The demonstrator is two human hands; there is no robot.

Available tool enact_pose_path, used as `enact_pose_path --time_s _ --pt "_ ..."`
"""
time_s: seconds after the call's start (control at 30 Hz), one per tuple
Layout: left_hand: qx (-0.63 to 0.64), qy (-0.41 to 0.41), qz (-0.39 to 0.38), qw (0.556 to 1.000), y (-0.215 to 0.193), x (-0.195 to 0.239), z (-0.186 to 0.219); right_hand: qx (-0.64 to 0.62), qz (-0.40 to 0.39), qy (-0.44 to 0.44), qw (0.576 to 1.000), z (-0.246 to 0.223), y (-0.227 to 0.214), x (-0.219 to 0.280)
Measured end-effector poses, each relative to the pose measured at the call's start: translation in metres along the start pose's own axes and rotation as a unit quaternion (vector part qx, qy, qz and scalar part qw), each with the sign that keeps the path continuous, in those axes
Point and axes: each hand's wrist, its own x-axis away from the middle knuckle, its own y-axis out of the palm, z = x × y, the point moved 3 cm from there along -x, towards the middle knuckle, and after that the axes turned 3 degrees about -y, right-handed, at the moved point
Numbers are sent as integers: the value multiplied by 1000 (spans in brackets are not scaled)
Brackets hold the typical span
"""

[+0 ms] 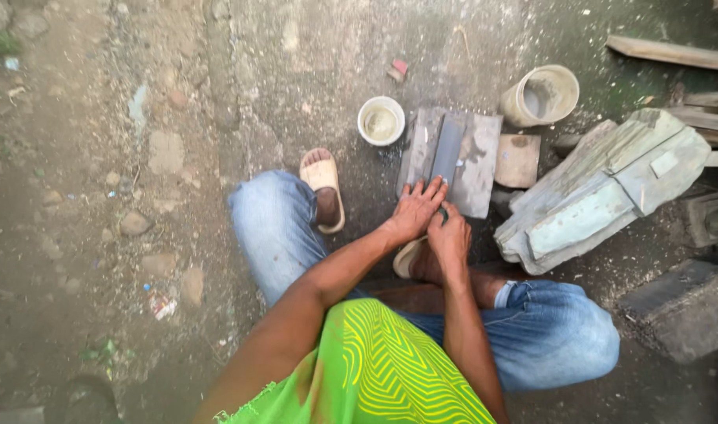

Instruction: The person sits on the ground and sharpens a small metal tool on a rectangular sharpening stone. They repeatedly rub the tool against the stone, occasionally dipping it into a small container of liquid to wet the surface.

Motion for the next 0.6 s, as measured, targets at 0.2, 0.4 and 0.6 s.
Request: enact_pose_path --time_s 0.2,0.4,0.6 --pt "-13 -9 52 999 -11 -117 -43 9 1 31 999 -23 0 -112" --pt "22 2 25 999 -3 -58 -18 16 -6 -15 1000 -7 -4 -52" --pt "2 7 7 1000 6 17 14 -6 -21 21 1000 -2 -7 16"
